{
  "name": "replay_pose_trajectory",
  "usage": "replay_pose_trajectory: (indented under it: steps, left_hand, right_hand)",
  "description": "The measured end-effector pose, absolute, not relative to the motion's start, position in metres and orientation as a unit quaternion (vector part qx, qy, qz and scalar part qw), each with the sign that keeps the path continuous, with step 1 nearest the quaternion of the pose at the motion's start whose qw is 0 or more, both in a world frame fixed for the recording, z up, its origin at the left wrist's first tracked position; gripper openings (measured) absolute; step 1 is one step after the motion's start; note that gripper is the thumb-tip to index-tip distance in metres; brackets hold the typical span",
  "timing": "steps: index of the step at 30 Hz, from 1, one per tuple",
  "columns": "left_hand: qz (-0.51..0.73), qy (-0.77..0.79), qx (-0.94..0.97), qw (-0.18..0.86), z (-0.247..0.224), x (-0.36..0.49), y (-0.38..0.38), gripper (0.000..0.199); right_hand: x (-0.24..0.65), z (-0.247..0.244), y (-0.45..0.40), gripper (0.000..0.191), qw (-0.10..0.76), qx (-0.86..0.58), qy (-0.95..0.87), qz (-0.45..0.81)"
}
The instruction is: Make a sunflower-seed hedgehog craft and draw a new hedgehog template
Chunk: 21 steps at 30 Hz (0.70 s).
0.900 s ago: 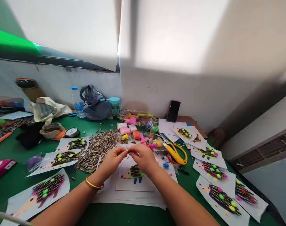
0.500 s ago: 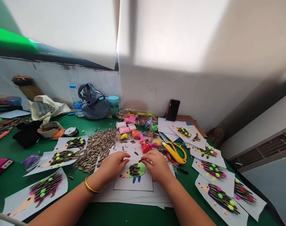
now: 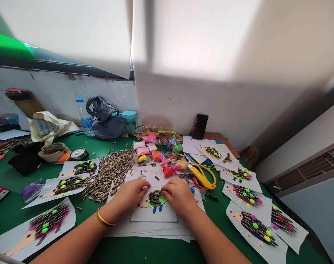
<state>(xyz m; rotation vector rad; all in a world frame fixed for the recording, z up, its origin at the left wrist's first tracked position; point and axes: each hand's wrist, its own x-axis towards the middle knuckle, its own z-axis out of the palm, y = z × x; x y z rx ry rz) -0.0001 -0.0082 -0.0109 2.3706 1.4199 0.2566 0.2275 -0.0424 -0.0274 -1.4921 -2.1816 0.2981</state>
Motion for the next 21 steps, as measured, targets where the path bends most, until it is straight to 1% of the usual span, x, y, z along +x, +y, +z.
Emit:
replay_pose_trajectory:
  steps: [11,21]
  left_hand:
    - [0.087,0.504,0.841,0.175,-0.0108,0.0002,-0.0084,0.029]
    - [0.086,0.505,0.838,0.19,-0.0087,0.0004,-0.0093,0.031]
  right_hand:
    - [0.2207,-0.0315,-0.0429,0.009,0.224,-0.525,-0.82,0.038]
    - [0.2183,-0.0305,-0.0428,0.01,0.225,-0.508,-0.831,0.031]
